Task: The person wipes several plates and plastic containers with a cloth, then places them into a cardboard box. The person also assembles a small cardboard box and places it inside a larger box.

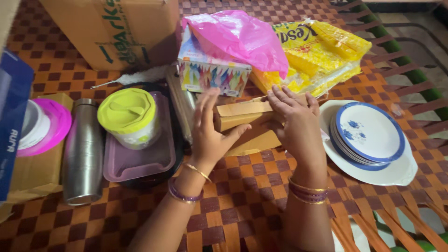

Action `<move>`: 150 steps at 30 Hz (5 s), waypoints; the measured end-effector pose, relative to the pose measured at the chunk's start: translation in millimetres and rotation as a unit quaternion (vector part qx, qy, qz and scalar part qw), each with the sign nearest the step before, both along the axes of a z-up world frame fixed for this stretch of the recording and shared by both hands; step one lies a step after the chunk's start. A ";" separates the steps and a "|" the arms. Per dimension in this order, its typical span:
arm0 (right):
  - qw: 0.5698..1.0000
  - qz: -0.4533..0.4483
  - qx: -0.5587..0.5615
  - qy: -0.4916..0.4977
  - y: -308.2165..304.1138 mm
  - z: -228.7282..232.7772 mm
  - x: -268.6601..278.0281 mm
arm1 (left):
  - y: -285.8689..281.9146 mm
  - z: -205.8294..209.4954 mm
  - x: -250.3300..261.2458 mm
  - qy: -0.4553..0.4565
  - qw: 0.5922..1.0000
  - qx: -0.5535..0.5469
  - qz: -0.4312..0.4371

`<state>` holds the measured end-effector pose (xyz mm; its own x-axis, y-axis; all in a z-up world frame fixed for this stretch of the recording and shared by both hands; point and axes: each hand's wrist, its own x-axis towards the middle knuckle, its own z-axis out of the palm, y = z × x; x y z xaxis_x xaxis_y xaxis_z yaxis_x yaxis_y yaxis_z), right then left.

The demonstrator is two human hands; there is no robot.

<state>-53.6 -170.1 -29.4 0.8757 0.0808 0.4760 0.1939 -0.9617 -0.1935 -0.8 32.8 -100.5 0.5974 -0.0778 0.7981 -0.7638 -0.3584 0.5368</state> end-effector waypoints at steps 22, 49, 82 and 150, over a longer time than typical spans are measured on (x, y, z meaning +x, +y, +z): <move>0.787 0.183 0.588 0.045 -71.5 -64.7 25.0 | 1.1 -52.4 23.5 0.028 0.995 0.026 -0.096; 0.682 0.094 0.700 0.189 -64.0 -77.8 31.4 | 9.7 -22.1 25.2 0.362 0.851 -0.281 -0.257; 0.715 0.279 0.634 -0.100 64.5 99.5 -113.9 | 41.5 119.8 -127.9 0.235 0.824 -0.479 -0.191; 0.535 0.464 0.699 0.099 309.6 167.8 -118.7 | 311.9 200.0 -189.8 0.047 0.866 -0.482 -0.120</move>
<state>-172.3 139.5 138.3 0.8116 0.2104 0.5451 0.3051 0.6431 -0.7024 -190.6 344.7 99.5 0.7230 0.4672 0.5089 -0.6901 0.4552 0.5626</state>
